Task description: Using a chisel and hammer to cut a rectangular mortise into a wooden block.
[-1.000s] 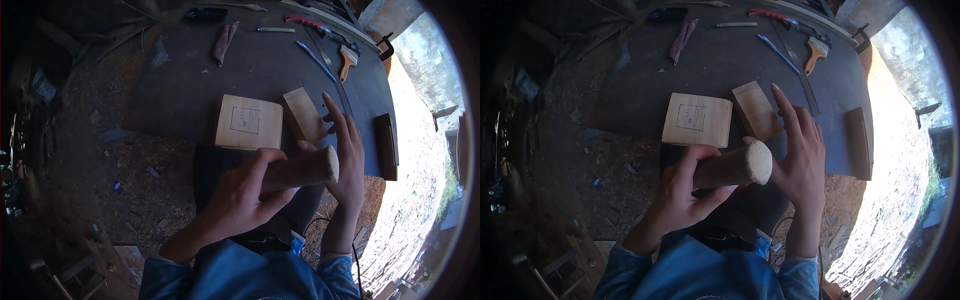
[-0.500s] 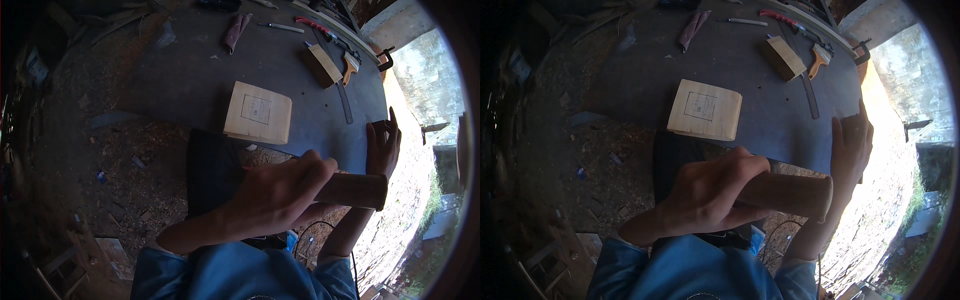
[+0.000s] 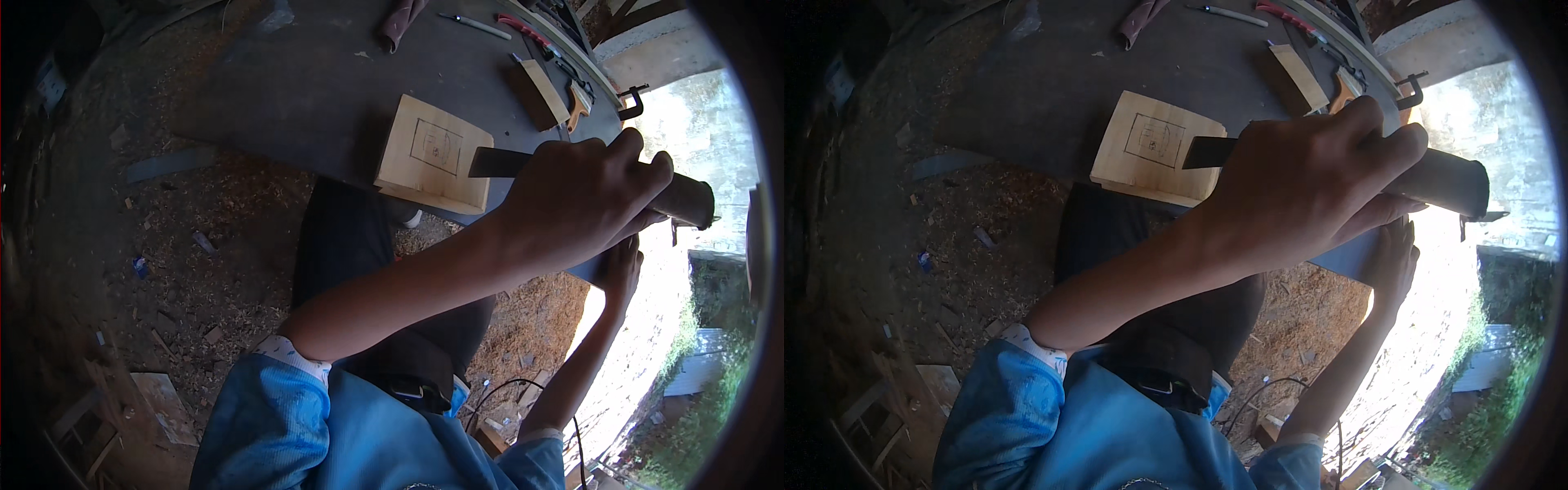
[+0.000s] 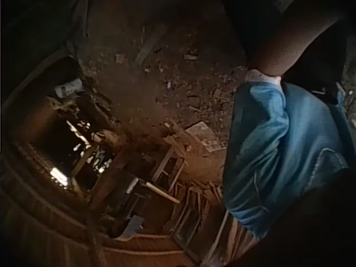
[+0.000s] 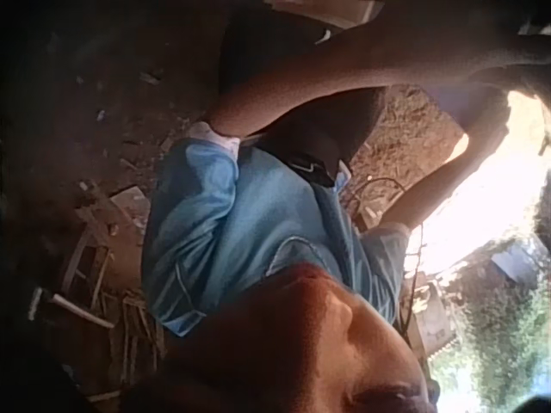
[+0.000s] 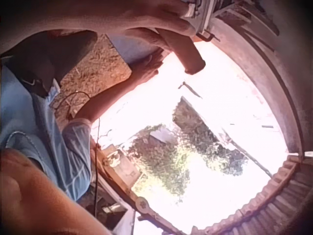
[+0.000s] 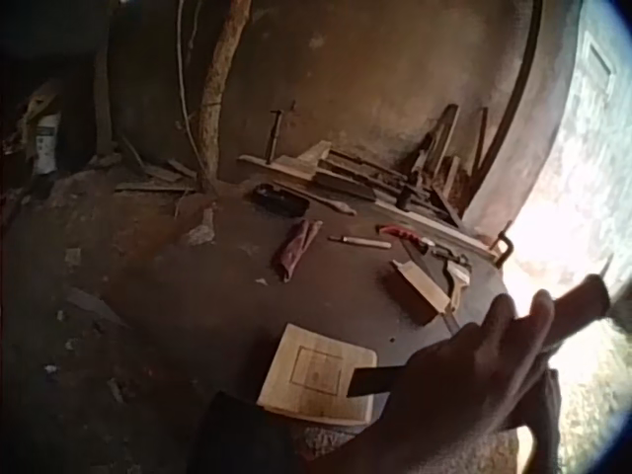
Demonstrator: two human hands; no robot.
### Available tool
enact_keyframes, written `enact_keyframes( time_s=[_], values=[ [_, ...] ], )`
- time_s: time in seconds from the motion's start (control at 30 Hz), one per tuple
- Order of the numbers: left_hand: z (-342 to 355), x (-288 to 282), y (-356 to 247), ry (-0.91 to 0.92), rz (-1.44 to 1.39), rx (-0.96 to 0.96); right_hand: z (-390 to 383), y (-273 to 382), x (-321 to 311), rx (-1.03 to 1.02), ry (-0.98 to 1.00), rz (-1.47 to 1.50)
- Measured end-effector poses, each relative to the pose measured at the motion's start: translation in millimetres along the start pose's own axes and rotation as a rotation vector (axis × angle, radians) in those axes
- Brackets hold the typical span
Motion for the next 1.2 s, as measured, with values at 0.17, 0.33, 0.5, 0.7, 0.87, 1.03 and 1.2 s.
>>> enact_keyframes(
  time_s=[0.17, 0.33, 0.5, 0.7, 0.87, 1.03, 1.2],
  values=[
    [2.3, 4.1, 9.2, -0.009, -0.004, -0.059, 0.5, -68.1, 43.1, -0.055, -0.056, 0.486],
    [2.7, 4.5, 20.9, -0.063, -0.008, -0.135, -7.1, 18.3, -60.4, 0.222, -0.138, 1.560],
    [9.2, 7.7, 30.7, -0.037, -0.012, -0.213, -6.8, 42.7, -99.2, 0.229, -0.222, 1.231],
    [10.2, 10.6, 32.8, -0.047, -0.006, -0.248, -13.8, 52.7, -101.7, 0.164, 0.136, 2.024],
    [12.6, 7.1, 33.5, -0.057, -0.039, -0.264, -12.3, 61.2, -110.1, 0.168, 0.095, 1.898],
    [12.1, 6.2, 32.4, -0.048, -0.040, -0.282, -18.9, 77.1, -122.0, 0.424, -0.026, 1.901],
    [10.5, 6.4, 32.2, -0.059, -0.046, -0.290, -17.6, 69.4, -124.1, 0.398, 0.008, 1.876]
  ],
)
Point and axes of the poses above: each hand's wrist, its own z-axis towards the middle knuckle, its own x-axis out of the palm, y = z × x, the point moved 4 cm from there along z, towards the middle knuckle, and after that the axes turned 5 degrees about -x, right-handed, at the moved point
